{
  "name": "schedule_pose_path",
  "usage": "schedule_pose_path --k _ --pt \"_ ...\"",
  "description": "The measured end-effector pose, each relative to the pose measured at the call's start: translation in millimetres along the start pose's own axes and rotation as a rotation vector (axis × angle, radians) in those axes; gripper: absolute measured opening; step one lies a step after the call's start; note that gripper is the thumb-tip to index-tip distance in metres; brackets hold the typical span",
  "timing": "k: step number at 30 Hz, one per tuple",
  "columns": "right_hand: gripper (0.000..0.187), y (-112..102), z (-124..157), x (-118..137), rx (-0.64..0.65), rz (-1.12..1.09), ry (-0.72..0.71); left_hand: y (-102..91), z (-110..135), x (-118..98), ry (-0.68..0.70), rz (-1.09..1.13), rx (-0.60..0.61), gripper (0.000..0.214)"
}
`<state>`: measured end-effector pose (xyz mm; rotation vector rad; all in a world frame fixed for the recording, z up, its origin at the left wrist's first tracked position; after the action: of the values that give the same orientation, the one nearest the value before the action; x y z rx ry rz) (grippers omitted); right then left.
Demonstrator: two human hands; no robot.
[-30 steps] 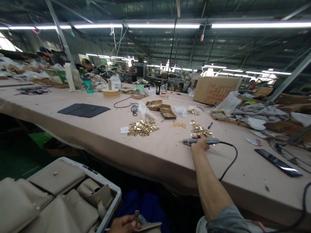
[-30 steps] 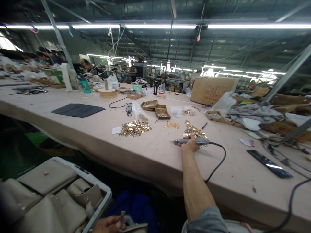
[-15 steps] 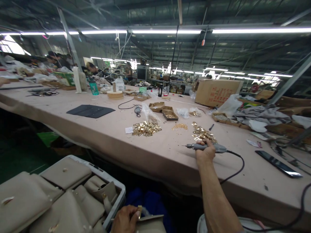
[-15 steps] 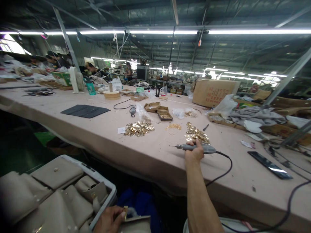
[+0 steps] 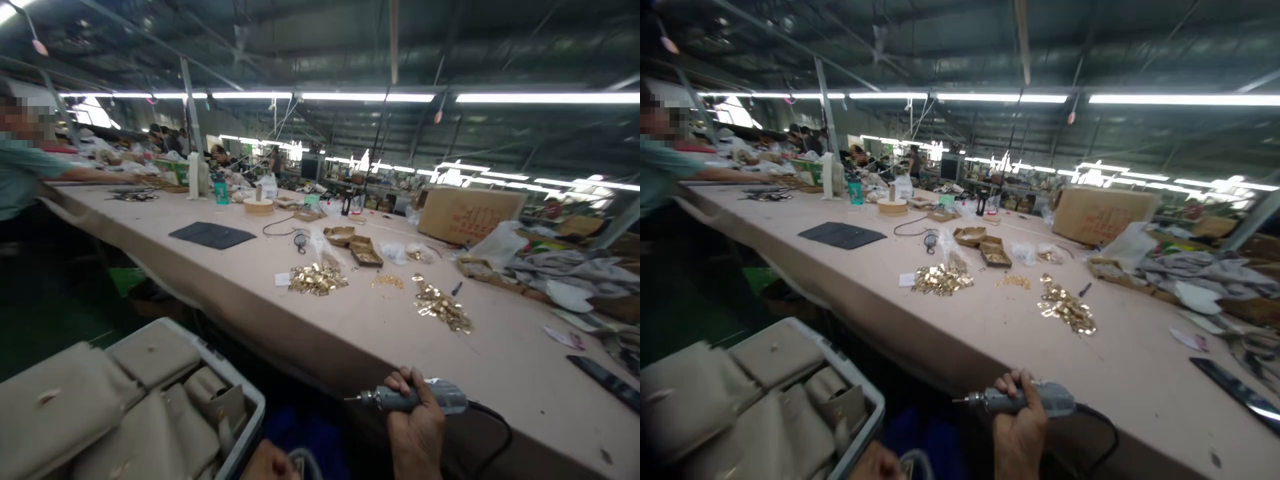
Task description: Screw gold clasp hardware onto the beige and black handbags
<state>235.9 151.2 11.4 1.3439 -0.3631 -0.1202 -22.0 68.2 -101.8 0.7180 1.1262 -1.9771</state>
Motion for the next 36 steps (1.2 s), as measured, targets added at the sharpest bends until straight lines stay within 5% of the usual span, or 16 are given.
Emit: schedule_pose_path --k 3,12,36 --pt "0.038 -17 34 -20 -0.048 0.14 0.013 14.7 19 12 -0.079 0.312 -0.019 0.038" --pt "0.03 -46 81 -68 0.047 0.509 -0.003 18.9 10 35 -0.23 0.505 0.053 0.023" --pt "0.022 -42 101 -89 0.181 0.723 -0.053 18.9 11 36 -0.257 0.466 0.036 0.019"
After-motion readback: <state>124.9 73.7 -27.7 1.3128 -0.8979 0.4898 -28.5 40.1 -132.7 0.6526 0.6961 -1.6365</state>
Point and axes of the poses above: each hand's wrist, its own z-axis away from the middle knuckle, its own y-axis out of the palm, x = y × z, the point moved 5 cm from there along -z, towards the middle knuckle, and after that the axes turned 13 degrees about -z, right-handed, at the moved point
